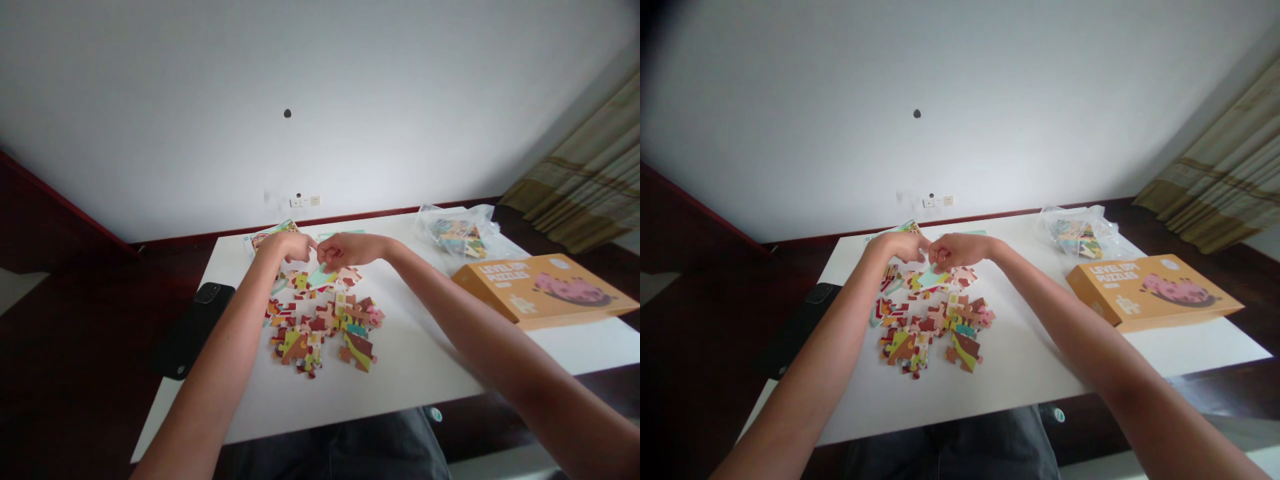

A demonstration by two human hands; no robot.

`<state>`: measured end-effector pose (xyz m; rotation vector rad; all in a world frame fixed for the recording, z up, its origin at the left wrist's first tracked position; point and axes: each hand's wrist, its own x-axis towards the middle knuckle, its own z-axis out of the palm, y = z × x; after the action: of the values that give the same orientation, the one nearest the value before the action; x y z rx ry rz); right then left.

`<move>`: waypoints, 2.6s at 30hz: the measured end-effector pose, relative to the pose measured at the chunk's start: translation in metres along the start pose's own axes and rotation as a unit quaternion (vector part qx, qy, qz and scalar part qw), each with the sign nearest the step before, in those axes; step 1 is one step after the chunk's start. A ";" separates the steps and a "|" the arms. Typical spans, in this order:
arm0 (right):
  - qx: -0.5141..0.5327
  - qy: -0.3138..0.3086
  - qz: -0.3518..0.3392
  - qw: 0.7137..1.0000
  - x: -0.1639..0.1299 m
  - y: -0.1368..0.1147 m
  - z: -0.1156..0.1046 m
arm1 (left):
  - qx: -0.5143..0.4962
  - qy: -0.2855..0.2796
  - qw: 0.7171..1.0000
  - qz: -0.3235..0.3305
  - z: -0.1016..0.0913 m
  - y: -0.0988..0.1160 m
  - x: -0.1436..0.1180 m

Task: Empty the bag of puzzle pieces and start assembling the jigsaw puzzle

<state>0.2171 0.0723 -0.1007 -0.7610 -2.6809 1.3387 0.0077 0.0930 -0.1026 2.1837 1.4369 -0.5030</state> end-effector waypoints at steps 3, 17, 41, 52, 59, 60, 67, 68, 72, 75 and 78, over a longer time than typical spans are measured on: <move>-0.061 0.043 0.054 0.996 -0.011 0.018 -0.018 | 0.005 0.007 1.000 0.013 0.000 -0.003 0.004; -0.124 0.131 0.290 0.940 -0.051 0.076 -0.067 | -0.024 -0.013 1.000 0.010 0.000 -0.005 0.000; -0.271 0.165 -0.089 0.944 0.031 0.001 0.070 | 0.023 0.093 0.995 -0.019 -0.038 -0.032 -0.075; -0.310 0.177 -0.092 0.930 0.038 0.008 0.084 | 0.034 0.123 0.992 0.014 -0.047 -0.014 -0.115; -0.320 0.136 -0.151 0.925 0.042 0.004 0.093 | 0.028 0.123 0.992 0.006 -0.047 -0.011 -0.117; -0.316 0.123 -0.158 0.927 0.042 0.001 0.092 | 0.027 0.124 0.992 0.004 -0.047 -0.010 -0.117; -0.321 0.112 -0.135 0.931 0.040 -0.011 0.088 | 0.022 0.115 0.993 0.022 -0.046 -0.012 -0.114; -0.323 0.121 -0.128 0.930 0.039 -0.010 0.087 | 0.023 0.113 0.993 0.023 -0.046 -0.013 -0.113; -0.329 0.149 -0.047 0.931 0.033 -0.004 0.078 | 0.031 0.116 0.993 0.022 -0.047 -0.012 -0.115; -0.323 0.132 0.035 0.937 0.028 -0.002 0.068 | 0.032 0.113 0.993 0.010 -0.048 -0.009 -0.117; -0.300 0.113 0.064 0.945 0.027 -0.002 0.066 | 0.024 0.101 0.994 0.022 -0.048 -0.007 -0.115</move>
<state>0.1754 0.0351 -0.1448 -1.0680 -2.8863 0.3816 -0.0409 0.0363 -0.0023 2.3560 1.4882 -0.3106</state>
